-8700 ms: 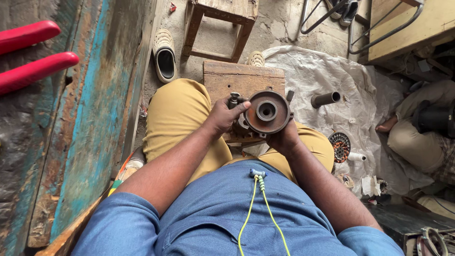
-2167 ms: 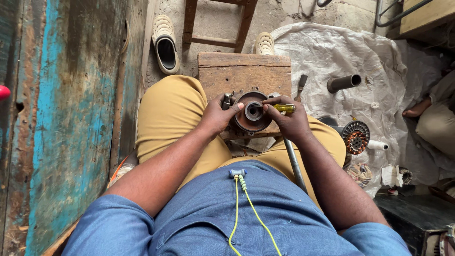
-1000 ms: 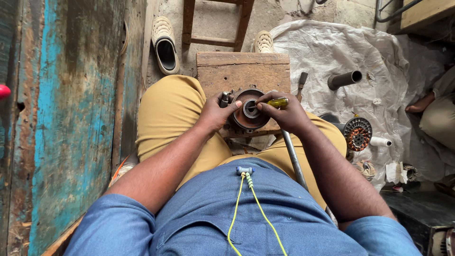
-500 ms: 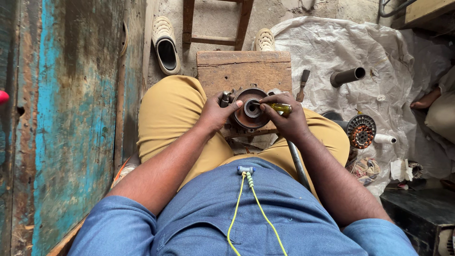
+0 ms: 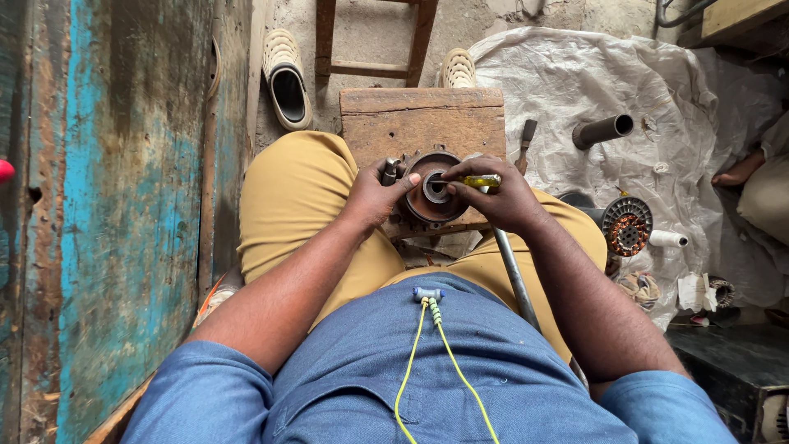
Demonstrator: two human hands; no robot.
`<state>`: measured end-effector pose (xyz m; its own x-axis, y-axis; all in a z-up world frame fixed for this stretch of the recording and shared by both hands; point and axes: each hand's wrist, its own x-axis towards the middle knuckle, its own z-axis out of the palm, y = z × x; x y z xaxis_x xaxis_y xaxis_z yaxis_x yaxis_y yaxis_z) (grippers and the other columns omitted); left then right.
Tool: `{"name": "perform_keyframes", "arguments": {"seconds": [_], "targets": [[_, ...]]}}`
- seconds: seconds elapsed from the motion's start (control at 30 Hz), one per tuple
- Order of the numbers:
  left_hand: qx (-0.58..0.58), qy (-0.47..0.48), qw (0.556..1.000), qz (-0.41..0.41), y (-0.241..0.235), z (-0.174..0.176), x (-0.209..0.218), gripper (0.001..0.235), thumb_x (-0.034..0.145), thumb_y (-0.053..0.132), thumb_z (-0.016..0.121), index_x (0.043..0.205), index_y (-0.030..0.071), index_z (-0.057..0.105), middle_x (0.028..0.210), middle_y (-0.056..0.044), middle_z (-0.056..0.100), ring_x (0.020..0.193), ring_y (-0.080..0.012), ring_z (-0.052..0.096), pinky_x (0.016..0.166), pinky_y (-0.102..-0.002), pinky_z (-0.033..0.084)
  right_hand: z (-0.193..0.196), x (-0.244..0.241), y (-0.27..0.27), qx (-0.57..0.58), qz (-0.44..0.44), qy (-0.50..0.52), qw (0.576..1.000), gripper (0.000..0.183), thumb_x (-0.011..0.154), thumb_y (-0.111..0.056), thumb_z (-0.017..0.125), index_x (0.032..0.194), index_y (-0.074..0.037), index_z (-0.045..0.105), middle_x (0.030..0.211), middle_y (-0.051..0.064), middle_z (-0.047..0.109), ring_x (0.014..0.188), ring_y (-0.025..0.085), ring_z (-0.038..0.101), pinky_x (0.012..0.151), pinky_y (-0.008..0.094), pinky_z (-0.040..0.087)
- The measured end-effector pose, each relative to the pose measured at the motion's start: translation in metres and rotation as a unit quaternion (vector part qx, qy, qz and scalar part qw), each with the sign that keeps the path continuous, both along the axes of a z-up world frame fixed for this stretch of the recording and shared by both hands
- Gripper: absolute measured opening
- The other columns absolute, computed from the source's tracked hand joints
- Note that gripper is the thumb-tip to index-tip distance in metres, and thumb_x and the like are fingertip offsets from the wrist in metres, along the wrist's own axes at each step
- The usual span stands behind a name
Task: The person uses a screwdriver and hammer to adjust a bearing inside a motor housing. They repeatedly tap and pry at the inner ring, then inspect the component and handle a separate motor rotor.
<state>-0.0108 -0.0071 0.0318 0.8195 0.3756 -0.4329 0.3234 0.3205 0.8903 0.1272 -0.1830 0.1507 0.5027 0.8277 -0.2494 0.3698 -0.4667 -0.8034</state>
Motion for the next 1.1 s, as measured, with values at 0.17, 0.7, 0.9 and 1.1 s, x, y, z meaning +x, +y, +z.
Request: {"name": "perform_keyframes", "arguments": {"seconds": [0.17,0.7,0.9,1.1], "targets": [[-0.009,0.003,1.0,0.005,0.0,0.0,0.001,0.033,0.085,0.031,0.084,0.1,0.007,0.067,0.082,0.003,0.066,0.074,-0.0071,0.059,0.068,-0.026,0.052,0.001,0.003,0.002,-0.042,0.006,0.016,0.999,0.018,0.092,-0.014,0.076,0.109,-0.01,0.077,0.108,0.007,0.075,0.104,0.017,0.072,0.093,0.032,0.059],[-0.034,-0.001,0.999,0.0,-0.001,0.002,0.001,0.031,0.086,0.029,0.083,0.1,0.007,0.067,0.083,0.002,0.067,0.074,-0.0068,0.06,0.067,-0.025,0.052,0.005,0.012,0.002,-0.067,0.042,0.011,0.997,0.019,0.089,-0.014,0.079,0.107,-0.012,0.077,0.106,0.006,0.075,0.105,0.017,0.071,0.095,0.034,0.057],[-0.012,0.014,1.0,0.0,0.0,0.002,0.001,0.033,0.086,0.03,0.084,0.101,0.007,0.067,0.083,0.003,0.067,0.074,-0.0062,0.06,0.068,-0.025,0.052,0.01,0.017,0.008,-0.053,0.075,-0.02,0.996,0.02,0.09,-0.015,0.076,0.11,-0.014,0.077,0.108,0.004,0.075,0.106,0.018,0.071,0.095,0.033,0.057],[-0.016,0.006,1.0,0.002,0.0,0.0,0.002,0.033,0.086,0.03,0.084,0.102,0.007,0.067,0.083,0.002,0.068,0.075,-0.0065,0.06,0.068,-0.025,0.052,0.013,0.013,0.004,-0.082,0.073,-0.008,0.994,0.019,0.088,-0.017,0.078,0.107,-0.015,0.078,0.103,0.005,0.074,0.101,0.017,0.073,0.093,0.033,0.059]]}}
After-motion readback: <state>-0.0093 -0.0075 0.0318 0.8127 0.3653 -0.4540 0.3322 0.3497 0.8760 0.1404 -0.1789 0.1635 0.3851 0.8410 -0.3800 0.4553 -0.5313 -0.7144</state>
